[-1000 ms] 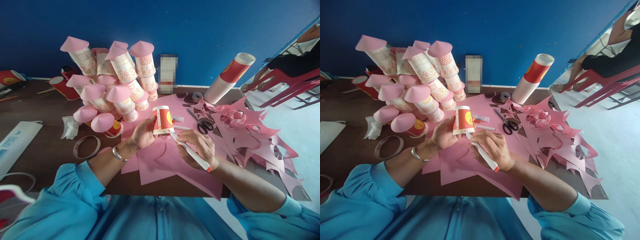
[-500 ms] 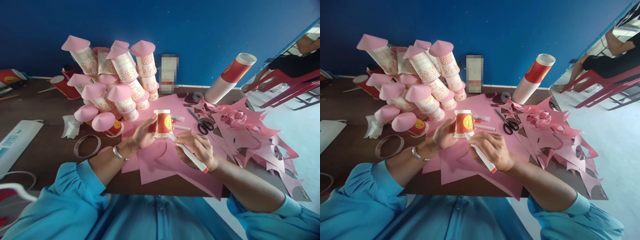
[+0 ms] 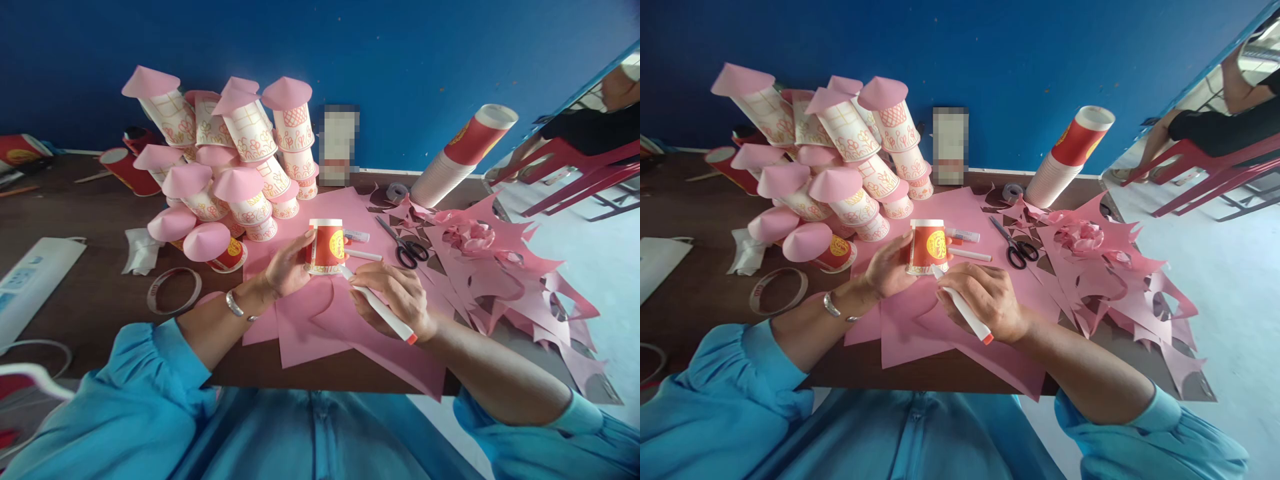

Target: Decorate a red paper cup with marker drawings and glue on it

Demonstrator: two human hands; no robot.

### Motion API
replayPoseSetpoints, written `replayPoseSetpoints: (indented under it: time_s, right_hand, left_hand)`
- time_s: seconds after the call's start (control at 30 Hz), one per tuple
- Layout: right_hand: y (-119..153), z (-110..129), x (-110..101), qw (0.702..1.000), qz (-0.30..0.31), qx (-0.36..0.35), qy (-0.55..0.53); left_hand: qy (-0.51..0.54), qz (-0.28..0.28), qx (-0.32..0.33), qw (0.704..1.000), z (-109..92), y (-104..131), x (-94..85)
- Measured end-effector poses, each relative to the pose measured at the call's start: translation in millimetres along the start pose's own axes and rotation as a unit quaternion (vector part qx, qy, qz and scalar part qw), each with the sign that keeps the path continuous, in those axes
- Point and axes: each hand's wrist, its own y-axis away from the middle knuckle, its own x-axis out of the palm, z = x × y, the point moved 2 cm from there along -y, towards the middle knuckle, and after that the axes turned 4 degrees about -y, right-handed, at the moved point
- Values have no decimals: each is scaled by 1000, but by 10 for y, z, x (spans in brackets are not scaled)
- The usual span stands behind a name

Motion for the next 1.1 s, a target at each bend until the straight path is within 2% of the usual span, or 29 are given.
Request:
replayPoseSetpoints:
  time_s: [0.2,0.5,0.83,1.1]
  right_hand:
    - [24,2,27,1000,11,2,-15]
    - [17,-8,3,1000,15,-3,-3]
    - [30,-56,0,1000,7,4,20]
    - [61,-95,32,1000,-8,13,-5]
  left_hand:
    - [-6,6,21,1000,11,-14,-63]
    - [-40,23,10,999,-9,1,-20]
    - [-6,17,25,1000,15,-3,-34]
    - [-44,46,28,998,-1,12,-28]
